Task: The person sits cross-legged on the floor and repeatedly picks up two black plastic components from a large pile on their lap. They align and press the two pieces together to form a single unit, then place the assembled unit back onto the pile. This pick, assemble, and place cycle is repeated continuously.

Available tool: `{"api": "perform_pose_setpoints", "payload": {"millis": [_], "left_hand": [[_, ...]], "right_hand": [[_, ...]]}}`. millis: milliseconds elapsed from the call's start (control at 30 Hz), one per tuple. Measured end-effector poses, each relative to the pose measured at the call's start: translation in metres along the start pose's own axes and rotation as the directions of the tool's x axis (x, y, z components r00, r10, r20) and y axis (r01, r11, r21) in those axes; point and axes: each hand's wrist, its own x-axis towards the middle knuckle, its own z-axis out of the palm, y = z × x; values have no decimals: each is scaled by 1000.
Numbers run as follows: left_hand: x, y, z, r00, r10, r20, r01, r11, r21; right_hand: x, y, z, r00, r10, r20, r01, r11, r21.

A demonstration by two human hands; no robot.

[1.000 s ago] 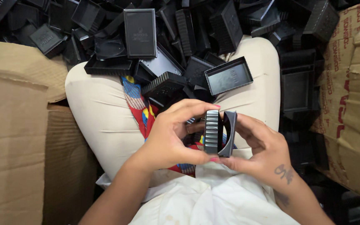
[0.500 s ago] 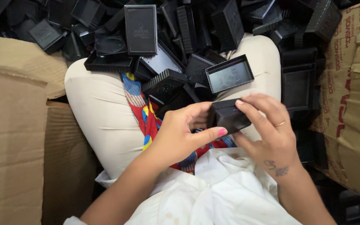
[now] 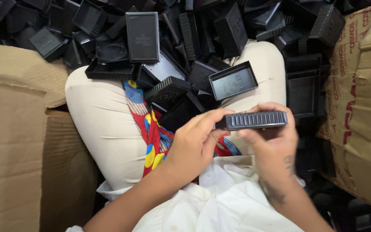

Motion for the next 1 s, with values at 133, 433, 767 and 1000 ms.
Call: {"api": "perform_pose_setpoints", "payload": {"millis": [133,433,767,1000], "left_hand": [[5,-13,-5,999,-31,-32,39,961,274],[2,-39,2,911,-405,-75,303,537,787],[6,-67,-1,874,-485,24,389,729,563],[7,-58,-32,749,-489,448,419,872,251]], "right_hand": [[13,-9,-47,972,-25,-234,-11,989,-150],[72,-15,-93,830,-472,-298,354,858,-373],[105,61,-98,977,-72,-201,-177,256,-950],[83,15,-104,983,-175,-57,137,901,-411]]}}
